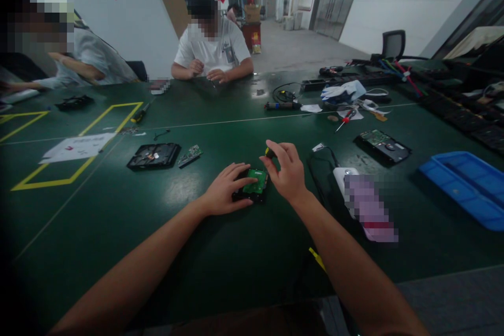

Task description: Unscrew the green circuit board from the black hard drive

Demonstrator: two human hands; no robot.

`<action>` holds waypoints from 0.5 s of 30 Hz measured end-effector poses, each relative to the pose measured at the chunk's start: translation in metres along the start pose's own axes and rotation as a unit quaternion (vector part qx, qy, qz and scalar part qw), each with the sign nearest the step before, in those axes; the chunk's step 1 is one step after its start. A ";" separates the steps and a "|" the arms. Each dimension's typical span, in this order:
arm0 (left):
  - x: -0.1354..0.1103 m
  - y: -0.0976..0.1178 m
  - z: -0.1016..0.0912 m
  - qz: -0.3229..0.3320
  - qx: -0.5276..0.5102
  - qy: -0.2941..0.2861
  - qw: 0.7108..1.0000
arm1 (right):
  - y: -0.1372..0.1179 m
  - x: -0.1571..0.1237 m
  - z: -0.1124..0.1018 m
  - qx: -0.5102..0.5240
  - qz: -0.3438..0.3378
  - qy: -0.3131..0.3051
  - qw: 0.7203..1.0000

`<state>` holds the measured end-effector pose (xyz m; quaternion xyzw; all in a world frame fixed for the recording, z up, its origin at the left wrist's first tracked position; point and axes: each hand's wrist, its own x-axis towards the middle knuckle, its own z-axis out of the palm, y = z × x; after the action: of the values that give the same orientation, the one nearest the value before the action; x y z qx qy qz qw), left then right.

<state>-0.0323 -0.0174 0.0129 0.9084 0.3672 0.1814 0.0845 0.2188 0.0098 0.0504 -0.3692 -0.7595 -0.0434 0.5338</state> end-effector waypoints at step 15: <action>0.001 0.002 -0.002 0.000 0.004 0.000 1.000 | -0.007 0.000 0.001 0.015 -0.005 -0.019 1.000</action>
<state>-0.0314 -0.0184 0.0155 0.9089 0.3675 0.1800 0.0805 0.2143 0.0055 0.0527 -0.3579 -0.7722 -0.0275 0.5242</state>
